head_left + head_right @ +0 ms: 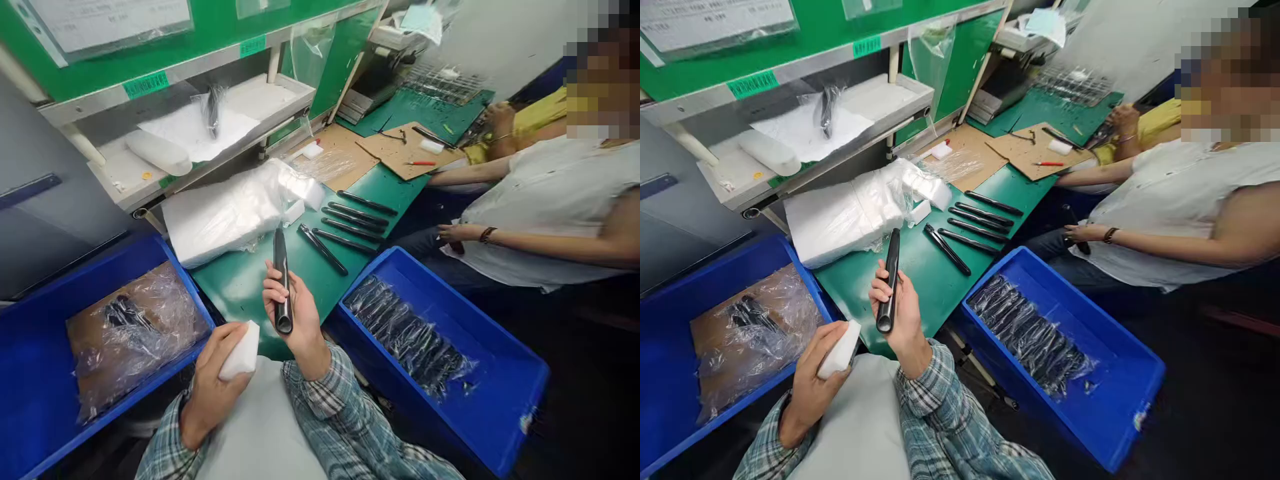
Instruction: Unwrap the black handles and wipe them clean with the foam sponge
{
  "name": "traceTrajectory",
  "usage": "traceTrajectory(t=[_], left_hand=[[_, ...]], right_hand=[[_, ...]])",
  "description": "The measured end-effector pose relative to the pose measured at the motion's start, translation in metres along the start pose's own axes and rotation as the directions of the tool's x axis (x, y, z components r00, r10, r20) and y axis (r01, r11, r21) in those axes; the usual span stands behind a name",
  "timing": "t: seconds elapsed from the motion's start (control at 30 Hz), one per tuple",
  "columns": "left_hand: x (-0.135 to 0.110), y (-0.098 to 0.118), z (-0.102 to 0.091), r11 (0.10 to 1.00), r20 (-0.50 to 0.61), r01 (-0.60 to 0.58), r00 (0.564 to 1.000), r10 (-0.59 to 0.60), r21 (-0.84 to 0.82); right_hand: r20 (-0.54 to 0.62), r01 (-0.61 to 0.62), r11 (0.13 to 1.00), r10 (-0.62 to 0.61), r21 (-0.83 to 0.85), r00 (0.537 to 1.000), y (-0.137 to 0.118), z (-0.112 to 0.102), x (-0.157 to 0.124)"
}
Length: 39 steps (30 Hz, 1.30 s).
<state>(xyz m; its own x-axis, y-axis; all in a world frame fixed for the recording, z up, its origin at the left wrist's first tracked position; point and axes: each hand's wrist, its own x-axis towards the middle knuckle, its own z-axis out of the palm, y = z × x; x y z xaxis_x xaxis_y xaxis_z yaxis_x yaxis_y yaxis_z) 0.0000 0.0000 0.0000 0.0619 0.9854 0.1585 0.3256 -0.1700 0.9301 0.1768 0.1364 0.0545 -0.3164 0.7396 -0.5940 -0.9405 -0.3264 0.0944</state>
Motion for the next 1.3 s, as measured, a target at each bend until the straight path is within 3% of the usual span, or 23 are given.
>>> traceTrajectory(t=[0.13, 0.23, 0.3, 0.37, 0.47, 0.57, 0.63, 0.77, 0.83, 1.03, 1.17, 1.3], left_hand=[[-0.001, -0.001, 0.008, 0.929, 0.024, 0.252, 0.967, -0.255, -0.270], [0.004, 0.001, 0.012, 0.760, 0.148, 0.414, 0.906, -0.396, -0.502], [0.009, 0.004, 0.014, 0.695, 0.216, 0.448, 0.891, -0.399, -0.563], [0.014, 0.007, 0.014, 0.695, 0.247, 0.446, 0.894, -0.373, -0.564], [0.017, 0.008, 0.016, 0.725, 0.258, 0.419, 0.908, -0.331, -0.546], [0.015, 0.002, 0.018, 0.731, 0.243, 0.383, 0.924, -0.296, -0.566], [0.012, -0.003, 0.019, 0.780, 0.189, 0.331, 0.944, -0.272, -0.531], [0.008, -0.008, 0.016, 0.975, 0.011, 0.090, 0.996, -0.090, -0.203], [0.008, -0.005, 0.014, 0.998, -0.010, -0.058, 0.998, 0.057, -0.035], [0.019, 0.017, 0.012, 0.910, 0.027, -0.341, 0.938, 0.345, 0.233], [0.030, 0.029, 0.014, 0.830, 0.091, -0.393, 0.916, 0.391, 0.395], [0.036, 0.035, 0.014, 0.817, 0.097, -0.395, 0.915, 0.392, 0.419]], right_hand=[[0.015, 0.101, 0.975, -0.100, -0.200, 0.995, -0.006, -0.003, -0.002], [0.091, 0.175, 0.951, -0.156, -0.254, 0.983, -0.016, -0.013, -0.006], [0.192, 0.194, 0.949, -0.148, -0.249, 0.970, -0.022, -0.022, -0.005], [0.276, 0.208, 0.940, -0.132, -0.269, 0.952, -0.026, -0.029, -0.003], [0.276, 0.208, 0.919, -0.115, -0.336, 0.954, -0.025, -0.032, 0.000], [0.196, 0.187, 0.913, -0.122, -0.362, 0.973, -0.018, -0.022, 0.003], [0.121, 0.166, 0.931, -0.133, -0.325, 0.984, -0.012, -0.011, 0.003], [-0.024, 0.068, 0.967, -0.076, -0.244, 0.997, -0.001, 0.006, 0.005], [-0.038, 0.046, 0.964, -0.058, -0.263, 0.998, 0.002, 0.008, 0.005], [0.019, 0.132, 0.911, -0.136, -0.391, 0.991, 0.008, 0.002, 0.000], [0.022, 0.115, 0.872, -0.119, -0.476, 0.993, 0.015, 0.003, -0.005], [0.027, 0.198, 0.841, -0.214, -0.503, 0.976, 0.021, 0.010, -0.012]])
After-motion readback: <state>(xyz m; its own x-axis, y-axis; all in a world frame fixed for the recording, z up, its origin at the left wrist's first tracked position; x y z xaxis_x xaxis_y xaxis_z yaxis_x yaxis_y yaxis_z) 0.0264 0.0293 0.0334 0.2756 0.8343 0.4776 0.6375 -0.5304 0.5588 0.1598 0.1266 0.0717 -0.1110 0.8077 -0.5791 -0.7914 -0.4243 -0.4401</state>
